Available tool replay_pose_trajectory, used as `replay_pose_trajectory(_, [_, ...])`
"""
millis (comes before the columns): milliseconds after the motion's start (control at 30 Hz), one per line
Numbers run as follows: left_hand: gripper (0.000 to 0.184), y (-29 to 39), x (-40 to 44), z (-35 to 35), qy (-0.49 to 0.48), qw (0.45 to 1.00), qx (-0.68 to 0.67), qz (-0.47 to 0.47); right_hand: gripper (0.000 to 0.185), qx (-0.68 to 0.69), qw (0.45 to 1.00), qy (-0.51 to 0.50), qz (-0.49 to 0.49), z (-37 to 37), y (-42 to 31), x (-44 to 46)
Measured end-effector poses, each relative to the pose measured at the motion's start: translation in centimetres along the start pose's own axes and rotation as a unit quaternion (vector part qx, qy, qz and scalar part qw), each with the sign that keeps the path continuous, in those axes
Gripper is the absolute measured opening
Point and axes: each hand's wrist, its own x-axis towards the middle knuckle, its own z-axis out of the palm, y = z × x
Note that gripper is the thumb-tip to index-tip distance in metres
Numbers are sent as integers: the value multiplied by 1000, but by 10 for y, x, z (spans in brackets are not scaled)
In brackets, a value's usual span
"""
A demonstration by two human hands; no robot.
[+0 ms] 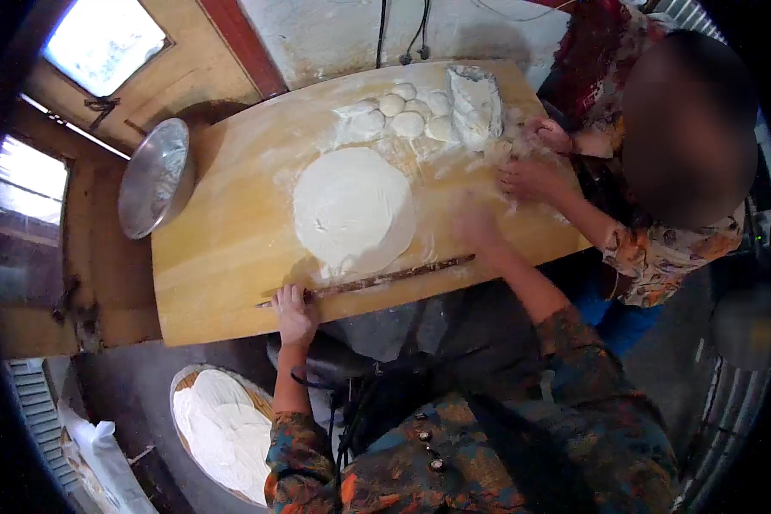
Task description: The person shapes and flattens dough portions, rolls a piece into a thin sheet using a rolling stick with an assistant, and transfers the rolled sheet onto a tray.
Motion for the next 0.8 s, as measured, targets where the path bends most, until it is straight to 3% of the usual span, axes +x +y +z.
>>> replay_pose_trajectory(33, [27, 0, 4, -1, -11, 1000, -5, -10, 29, -16, 999, 28, 25, 7, 17, 21])
replay_pose_trajectory(67, [28, 0, 7, 2, 7, 1000, 5, 6, 30, -171, 985, 35, -8, 4, 31, 44])
replay_pose_trajectory(133, [29, 1, 10, 10, 39, 999, 27, 27, 40, -248, 957, 151, -32, 4, 75, 95])
replay_pose_trajectory(200, [32, 2, 7, 10, 35, 999, 19, 8, 51, -236, 959, 147, -51, -7, 103, 134])
replay_pose_trajectory(267, [34, 0, 13, 8, 16, 1000, -2, -6, 56, -180, 983, 31, -7, -60, 99, 170])
replay_pose_trajectory(333, [35, 0, 15, 7, 25, 1000, -5, 2, 59, -69, 992, 89, 51, -53, 105, 208])
replay_pose_trajectory(400, [35, 1, 16, 8, 26, 1000, -5, 4, 57, -96, 968, 231, 27, -23, 128, 239])
replay_pose_trajectory(500, [36, -1, 15, 10, 18, 1000, -1, 3, 52, -190, 977, 96, 24, -26, 129, 259])
replay_pose_trajectory(600, [37, -5, 13, 12, 18, 1000, -5, 5, 52, -74, 995, 49, 38, -16, 123, 272])
replay_pose_trajectory(700, [38, -3, 16, 12, 17, 1000, -4, 5, 50, -40, 992, 105, -59, 12, 160, 280])
replay_pose_trajectory(767, [38, -1, 17, 10, 21, 1000, 10, 4, 48, 170, 983, 17, 71, -17, 164, 279])
replay_pose_trajectory(800, [37, -1, 16, 10, 20, 1000, 11, 5, 48, 290, 950, 2, 114, -27, 163, 273])
